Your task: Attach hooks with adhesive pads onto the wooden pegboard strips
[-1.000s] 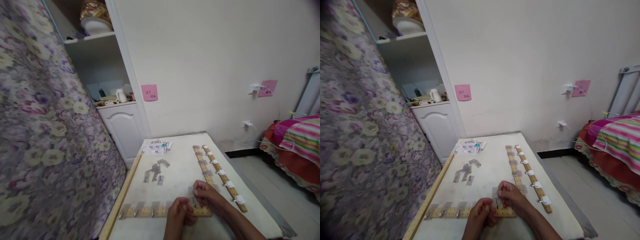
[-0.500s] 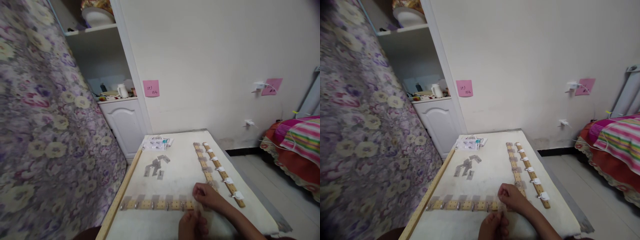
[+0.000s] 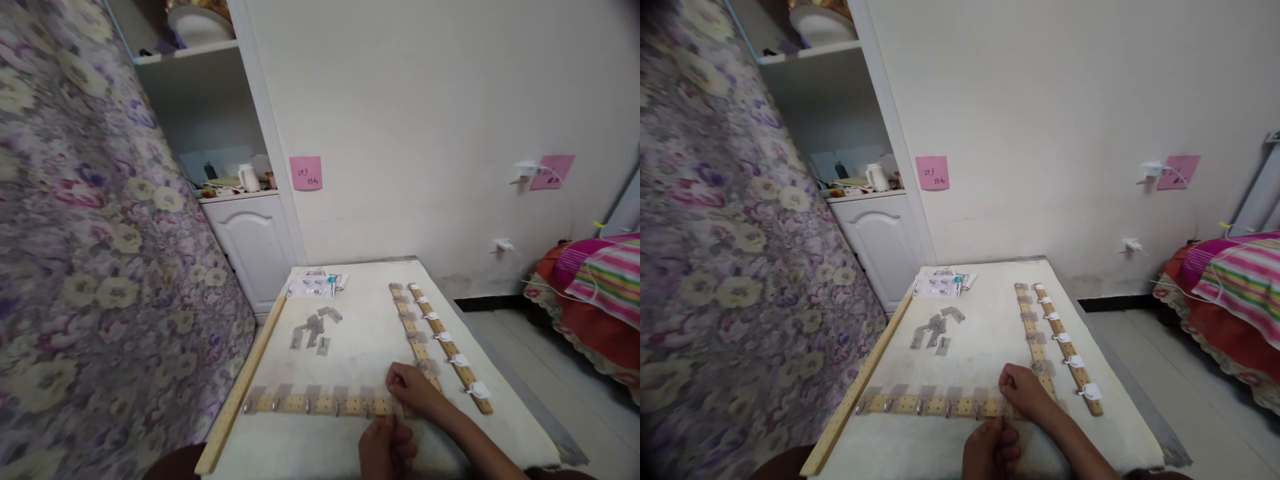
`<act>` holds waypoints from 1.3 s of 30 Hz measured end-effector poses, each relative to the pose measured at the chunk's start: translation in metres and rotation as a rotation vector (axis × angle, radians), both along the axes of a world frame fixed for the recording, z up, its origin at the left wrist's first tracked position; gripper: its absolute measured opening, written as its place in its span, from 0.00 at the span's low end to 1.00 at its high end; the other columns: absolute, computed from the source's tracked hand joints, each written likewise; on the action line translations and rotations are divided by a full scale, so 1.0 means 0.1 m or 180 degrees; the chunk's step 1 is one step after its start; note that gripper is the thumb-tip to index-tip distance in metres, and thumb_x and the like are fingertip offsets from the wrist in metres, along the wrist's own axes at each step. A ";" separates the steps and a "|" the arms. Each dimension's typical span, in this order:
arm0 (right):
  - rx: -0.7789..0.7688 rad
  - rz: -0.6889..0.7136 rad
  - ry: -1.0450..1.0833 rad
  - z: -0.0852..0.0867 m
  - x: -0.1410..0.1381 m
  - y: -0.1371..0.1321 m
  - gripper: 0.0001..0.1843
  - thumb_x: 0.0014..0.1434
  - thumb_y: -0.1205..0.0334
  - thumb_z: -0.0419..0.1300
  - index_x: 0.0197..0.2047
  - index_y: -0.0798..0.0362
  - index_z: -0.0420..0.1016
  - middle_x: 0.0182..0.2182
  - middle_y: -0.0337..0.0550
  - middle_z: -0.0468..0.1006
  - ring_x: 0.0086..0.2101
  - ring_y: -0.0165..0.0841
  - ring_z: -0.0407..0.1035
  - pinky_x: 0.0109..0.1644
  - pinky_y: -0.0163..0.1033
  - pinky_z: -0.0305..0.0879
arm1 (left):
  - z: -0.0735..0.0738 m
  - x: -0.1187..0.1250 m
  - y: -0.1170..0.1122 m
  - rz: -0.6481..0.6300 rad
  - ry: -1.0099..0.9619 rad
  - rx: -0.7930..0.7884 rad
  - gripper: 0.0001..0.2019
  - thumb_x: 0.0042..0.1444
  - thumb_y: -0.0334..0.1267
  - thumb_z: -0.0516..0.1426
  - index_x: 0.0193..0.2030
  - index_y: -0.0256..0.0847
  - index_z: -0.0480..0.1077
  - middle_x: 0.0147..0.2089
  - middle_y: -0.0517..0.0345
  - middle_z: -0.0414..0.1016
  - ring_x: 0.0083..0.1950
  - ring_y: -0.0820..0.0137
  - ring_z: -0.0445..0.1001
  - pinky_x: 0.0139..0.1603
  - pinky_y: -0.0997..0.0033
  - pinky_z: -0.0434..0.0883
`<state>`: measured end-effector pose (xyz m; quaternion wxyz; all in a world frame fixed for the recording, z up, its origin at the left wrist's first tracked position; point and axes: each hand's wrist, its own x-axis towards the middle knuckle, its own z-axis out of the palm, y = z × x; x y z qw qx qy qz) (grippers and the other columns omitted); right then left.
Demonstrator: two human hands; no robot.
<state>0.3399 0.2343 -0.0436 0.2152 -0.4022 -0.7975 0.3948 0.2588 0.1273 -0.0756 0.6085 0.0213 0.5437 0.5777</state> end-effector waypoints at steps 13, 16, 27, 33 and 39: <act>0.0020 0.0066 -0.0488 0.02 -0.03 0.09 0.08 0.44 0.73 0.52 0.26 0.55 0.72 0.19 0.35 0.72 0.22 0.26 0.63 0.26 0.29 0.52 | 0.12 0.04 0.03 -0.0019 0.0163 -0.0197 0.10 0.45 0.42 0.57 0.24 0.41 0.61 0.15 0.63 0.68 0.14 0.74 0.65 0.18 0.76 0.53; 0.0040 0.0072 -0.0524 0.06 -0.05 0.08 0.08 0.44 0.73 0.52 0.25 0.55 0.72 0.21 0.36 0.73 0.22 0.26 0.63 0.27 0.30 0.52 | 0.10 0.04 0.04 0.0011 0.0151 -0.0178 0.09 0.45 0.42 0.57 0.24 0.41 0.61 0.15 0.63 0.68 0.14 0.74 0.65 0.17 0.76 0.53; -0.0058 0.0121 -0.0560 0.06 0.02 0.06 0.05 0.44 0.70 0.56 0.27 0.55 0.71 0.22 0.35 0.72 0.24 0.27 0.62 0.27 0.30 0.51 | 0.15 0.04 0.02 -0.0054 0.0297 -0.0192 0.11 0.44 0.44 0.57 0.22 0.40 0.61 0.16 0.62 0.68 0.14 0.72 0.66 0.18 0.76 0.54; -0.0207 0.0185 -0.0521 0.05 0.05 0.06 0.10 0.39 0.69 0.61 0.30 0.55 0.71 0.24 0.34 0.72 0.26 0.27 0.63 0.27 0.30 0.52 | 0.11 0.03 0.02 -0.0092 0.0336 -0.0172 0.11 0.44 0.44 0.57 0.23 0.40 0.62 0.16 0.62 0.68 0.14 0.73 0.65 0.17 0.75 0.54; -0.0279 0.0158 -0.0534 0.01 0.04 0.07 0.12 0.38 0.70 0.61 0.31 0.55 0.72 0.25 0.35 0.73 0.27 0.28 0.64 0.28 0.30 0.54 | 0.10 0.03 0.01 -0.0093 0.0379 -0.0134 0.11 0.44 0.45 0.57 0.24 0.40 0.62 0.16 0.62 0.69 0.14 0.73 0.65 0.17 0.76 0.54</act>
